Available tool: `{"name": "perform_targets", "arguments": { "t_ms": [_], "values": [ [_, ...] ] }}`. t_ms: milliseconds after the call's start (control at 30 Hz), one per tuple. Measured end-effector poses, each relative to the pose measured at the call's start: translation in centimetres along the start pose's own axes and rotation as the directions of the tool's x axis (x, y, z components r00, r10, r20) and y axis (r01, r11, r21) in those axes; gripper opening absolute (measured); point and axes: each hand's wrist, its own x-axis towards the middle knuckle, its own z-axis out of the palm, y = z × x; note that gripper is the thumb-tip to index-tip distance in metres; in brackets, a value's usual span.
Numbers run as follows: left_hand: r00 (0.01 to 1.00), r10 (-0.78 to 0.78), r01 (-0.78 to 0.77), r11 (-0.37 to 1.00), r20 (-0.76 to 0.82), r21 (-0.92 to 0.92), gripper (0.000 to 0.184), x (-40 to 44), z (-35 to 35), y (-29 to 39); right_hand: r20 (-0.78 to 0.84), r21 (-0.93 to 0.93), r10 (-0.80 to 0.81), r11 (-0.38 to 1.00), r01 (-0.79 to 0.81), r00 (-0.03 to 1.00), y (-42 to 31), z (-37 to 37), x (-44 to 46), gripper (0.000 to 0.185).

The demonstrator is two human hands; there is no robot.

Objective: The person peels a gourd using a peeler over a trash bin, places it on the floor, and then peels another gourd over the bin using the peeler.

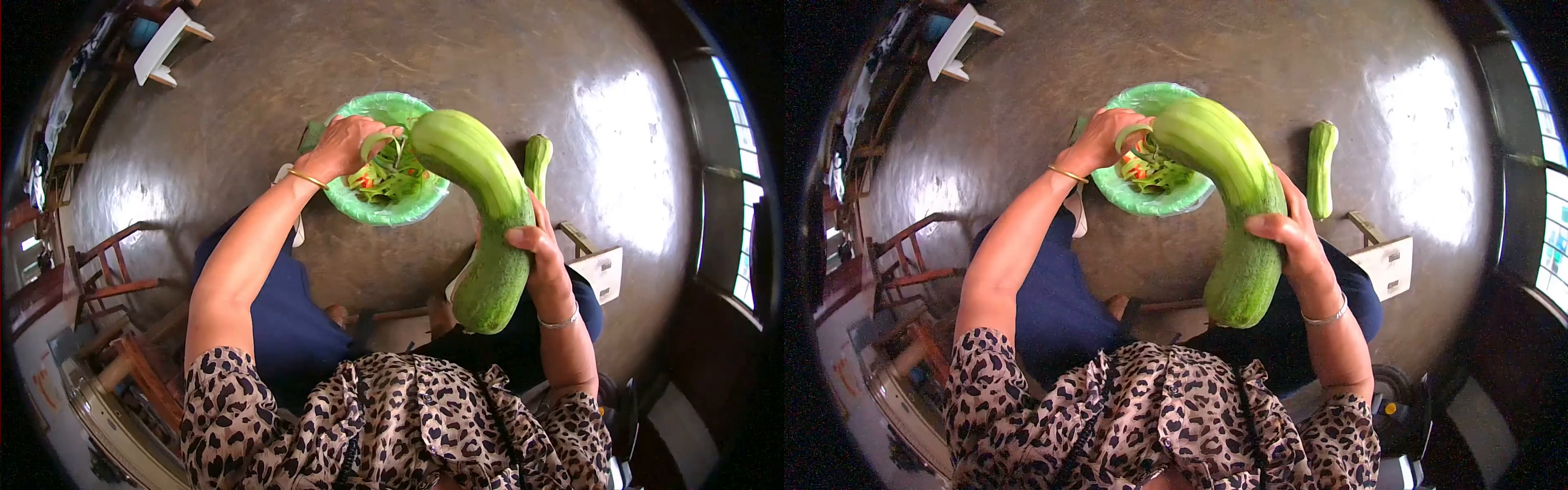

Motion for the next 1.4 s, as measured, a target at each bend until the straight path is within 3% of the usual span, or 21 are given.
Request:
{"name": "perform_targets", "arguments": {
  "t_ms": [33,67,133,167,267,333,400,467,500,600,633,733,800,867,1133,1167,1200,1233,1267,1333,1400],
  "values": [
    [0.989,-0.097,0.098,0.995,0.113,0.002,0.025,0.5,0.1,0.2,0.012,-0.044,-0.023,0.999,0.023,1.0,0.3,-0.6,0.2,0.069],
    [0.988,-0.081,0.082,0.997,0.128,0.0,0.025,0.7,0.3,0.4,-0.008,-0.033,-0.025,0.999,0.025,1.0,0.4,-0.7,-0.1,0.069],
    [0.955,-0.19,0.201,0.979,0.226,-0.027,0.026,0.3,0.3,0.5,-0.056,0.284,0.124,0.953,-0.104,0.991,0.2,0.1,-0.1,0.066],
    [0.965,-0.188,0.153,0.969,0.181,0.192,0.031,-0.5,0.6,1.1,-0.073,0.393,0.196,0.907,-0.153,0.978,0.2,0.4,0.0,0.062],
    [0.922,-0.286,0.231,0.947,0.261,0.223,0.036,0.2,0.4,1.7,-0.09,0.436,0.336,0.86,-0.266,0.938,0.8,0.0,0.9,0.06],
    [0.931,-0.317,0.26,0.924,0.181,0.281,0.039,0.8,-0.2,2.2,-0.03,0.42,0.321,0.863,-0.28,0.946,2.0,-0.5,1.3,0.059],
    [0.974,-0.223,0.227,0.953,-0.043,0.199,0.042,1.2,-1.5,2.5,-0.02,0.552,0.408,0.765,-0.33,0.913,2.2,-0.1,1.7,0.057],
    [0.979,-0.184,0.197,0.964,-0.086,0.178,0.04,2.0,-2.7,3.8,0.016,0.586,0.413,0.734,-0.343,0.911,2.9,-0.1,2.3,0.057],
    [0.991,-0.073,0.081,0.995,-0.114,0.065,0.039,2.5,-3.1,4.8,0.05,0.621,0.417,0.699,-0.355,0.908,3.1,0.0,2.6,0.057],
    [0.972,0.178,-0.199,0.97,-0.152,-0.141,0.038,3.1,-3.8,8.4,0.024,0.493,0.412,0.787,-0.369,0.911,2.9,1.4,3.0,0.057],
    [0.942,0.222,-0.277,0.937,-0.251,-0.212,0.035,3.3,-3.1,9.1,0.008,0.439,0.433,0.808,-0.393,0.901,2.9,1.8,3.0,0.056],
    [0.931,0.298,-0.323,0.941,-0.213,-0.096,0.032,2.8,-3.6,9.5,0.039,0.379,0.452,0.819,-0.432,0.891,3.3,2.0,2.8,0.054],
    [0.937,0.285,-0.3,0.953,-0.203,-0.043,0.029,2.5,-2.8,8.8,0.053,0.306,0.41,0.861,-0.405,0.911,3.8,1.6,2.5,0.054],
    [0.943,0.259,-0.243,0.965,-0.207,0.1,0.028,2.5,-2.2,8.3,0.029,0.386,0.474,0.807,-0.448,0.88,4.2,1.6,2.3,0.056],
    [0.976,0.148,-0.12,0.978,-0.158,0.171,0.026,1.5,-0.7,3.4,0.006,0.433,0.461,0.799,-0.418,0.887,3.4,1.2,0.7,0.055],
    [0.957,0.258,-0.206,0.926,-0.133,0.316,0.018,1.1,-0.5,2.6,-0.043,0.38,0.444,0.836,-0.397,0.895,3.2,0.9,0.2,0.056],
    [0.956,0.261,-0.209,0.926,-0.133,0.316,0.018,0.5,-0.2,1.7,-0.089,0.322,0.421,0.87,-0.374,0.903,2.9,0.7,-0.3,0.056],
    [0.974,0.203,-0.169,0.947,-0.101,0.273,0.016,0.0,-0.3,1.2,-0.129,0.302,0.379,0.895,-0.328,0.916,2.1,1.2,-0.8,0.061],
    [0.987,0.144,-0.125,0.965,-0.065,0.232,0.015,-0.1,-0.1,0.9,-0.032,0.252,0.283,0.93,-0.266,0.959,2.2,0.3,-0.6,0.067],
    [0.989,0.125,-0.108,0.975,-0.077,0.194,0.022,0.1,0.4,1.2,0.024,0.372,0.23,0.901,-0.222,0.973,1.5,-0.2,-0.9,0.059],
    [0.995,-0.056,0.075,0.97,-0.085,0.229,0.03,1.0,0.5,2.0,0.019,0.4,0.261,0.883,-0.247,0.965,1.1,-0.5,-0.9,0.064]
  ]
}}
